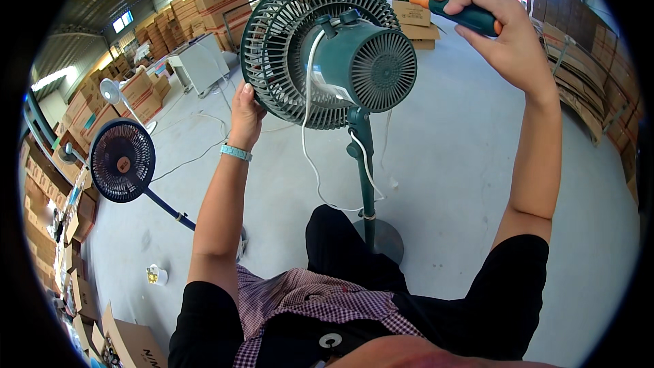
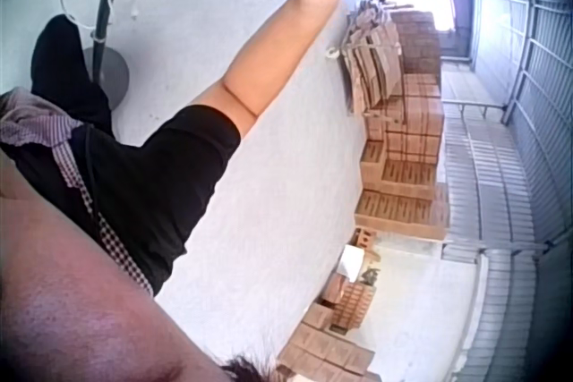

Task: The person uses a screwdriver to tighten or adjust components on the back of a green electric stand fan.

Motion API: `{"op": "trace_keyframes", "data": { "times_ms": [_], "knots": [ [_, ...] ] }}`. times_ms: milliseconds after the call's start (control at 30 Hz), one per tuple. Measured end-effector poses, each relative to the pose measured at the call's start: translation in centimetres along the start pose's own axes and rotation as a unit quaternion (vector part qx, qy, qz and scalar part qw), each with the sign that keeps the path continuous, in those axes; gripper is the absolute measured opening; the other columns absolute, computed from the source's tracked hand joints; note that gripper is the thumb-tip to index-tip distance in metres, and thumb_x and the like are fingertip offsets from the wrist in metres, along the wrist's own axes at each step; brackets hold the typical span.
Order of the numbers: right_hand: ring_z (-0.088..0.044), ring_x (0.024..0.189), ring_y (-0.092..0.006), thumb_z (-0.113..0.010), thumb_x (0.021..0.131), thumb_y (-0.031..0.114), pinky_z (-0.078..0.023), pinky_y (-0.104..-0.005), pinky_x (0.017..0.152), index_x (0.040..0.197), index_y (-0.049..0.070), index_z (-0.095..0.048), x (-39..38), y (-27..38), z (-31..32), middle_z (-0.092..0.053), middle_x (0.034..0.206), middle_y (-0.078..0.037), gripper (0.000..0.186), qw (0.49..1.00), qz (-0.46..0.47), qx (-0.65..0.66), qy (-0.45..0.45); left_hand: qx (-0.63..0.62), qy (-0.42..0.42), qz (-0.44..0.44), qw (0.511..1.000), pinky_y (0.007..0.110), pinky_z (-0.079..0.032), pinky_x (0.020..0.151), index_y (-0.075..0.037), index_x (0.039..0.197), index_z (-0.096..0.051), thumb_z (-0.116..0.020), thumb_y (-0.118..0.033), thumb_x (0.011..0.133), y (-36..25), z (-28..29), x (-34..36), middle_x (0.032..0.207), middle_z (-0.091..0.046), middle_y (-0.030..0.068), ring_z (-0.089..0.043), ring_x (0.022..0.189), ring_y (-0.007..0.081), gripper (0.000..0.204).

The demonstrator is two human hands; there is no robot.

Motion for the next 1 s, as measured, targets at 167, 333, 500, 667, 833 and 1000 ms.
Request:
{"op": "trace_keyframes", "data": {
  "times_ms": [167, 333, 500, 667, 833, 1000],
  "knots": [
    [-0.060, 0.062, -0.0068, -0.073, 0.086, 0.030, -0.048, -0.0206, 0.055, 0.095, 0.006, -0.066, -0.9, -3.4, 2.0, -0.063, 0.078, -0.003, 0.027, 0.950, -0.202, -0.063, -0.229, -0.007, -0.006, -0.010, 1.000, 0.016, -0.030, 0.050, -0.011, 0.128, -0.051, -0.056, -0.058, 0.090, -0.5, -1.2, 0.0, 0.090, -0.061, -0.0075, -0.044, 0.059, -0.0005, 0.060],
    [-0.055, 0.058, -0.0041, -0.071, 0.087, 0.035, -0.040, -0.0187, 0.051, 0.096, 0.008, -0.067, -0.8, -4.0, 1.6, -0.061, 0.075, 0.000, 0.029, 0.928, -0.304, -0.066, -0.206, 0.015, 0.016, 0.011, 1.000, 0.017, -0.044, 0.061, -0.011, 0.130, -0.048, -0.054, -0.057, 0.091, 0.0, 0.5, 0.2, 0.105, -0.065, -0.0030, -0.061, 0.079, 0.0038, 0.061],
    [-0.053, 0.065, -0.0053, -0.071, 0.087, 0.033, -0.041, -0.0196, 0.059, 0.101, 0.007, -0.065, -0.2, -2.3, 2.5, -0.060, 0.074, 0.002, 0.030, 0.975, -0.126, -0.071, -0.167, -0.003, 0.016, 0.014, 1.000, 0.022, -0.051, 0.075, -0.011, 0.133, -0.045, -0.051, -0.056, 0.092, -0.4, -1.0, -0.1, 0.113, -0.063, -0.0007, -0.064, 0.091, 0.0083, 0.061],
    [-0.054, 0.074, -0.0077, -0.070, 0.088, 0.032, -0.042, -0.0215, 0.066, 0.104, 0.007, -0.064, -1.4, -3.1, 2.4, -0.060, 0.080, 0.002, 0.030, 0.981, -0.068, -0.061, -0.171, 0.003, 0.006, 0.015, 1.000, 0.021, -0.050, 0.071, -0.012, 0.133, -0.046, -0.053, -0.059, 0.090, 0.1, 0.1, -0.1, 0.112, -0.063, -0.0010, -0.063, 0.090, 0.0078, 0.065],
    [-0.055, 0.084, -0.0088, -0.068, 0.089, 0.034, -0.043, -0.0224, 0.070, 0.103, 0.007, -0.062, -2.6, -3.1, 3.1, -0.061, 0.095, -0.001, 0.031, 0.929, -0.296, -0.179, -0.133, 0.002, 0.016, 0.012, 1.000, 0.020, -0.048, 0.068, -0.012, 0.132, -0.047, -0.054, -0.062, 0.088, -0.1, -0.8, 0.2, 0.110, -0.063, -0.0017, -0.063, 0.088, 0.0069, 0.067],
    [-0.057, 0.076, -0.0098, -0.068, 0.089, 0.029, -0.045, -0.0231, 0.069, 0.109, 0.007, -0.059, -1.8, -1.3, 1.2, -0.061, 0.097, -0.001, 0.031, 0.983, -0.107, -0.023, -0.146, 0.005, 0.009, 0.005, 1.000, 0.019, -0.047, 0.065, -0.012, 0.131, -0.048, -0.054, -0.062, 0.088, -0.2, -0.4, -0.3, 0.108, -0.063, -0.0024, -0.062, 0.085, 0.0055, 0.066]
  ]
}}
Point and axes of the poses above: each hand's wrist, its own x-axis towards the middle knuckle, its own z-axis out of the back of the hand, y = z × x, the point moved 4 cm from there along x, towards the middle knuckle
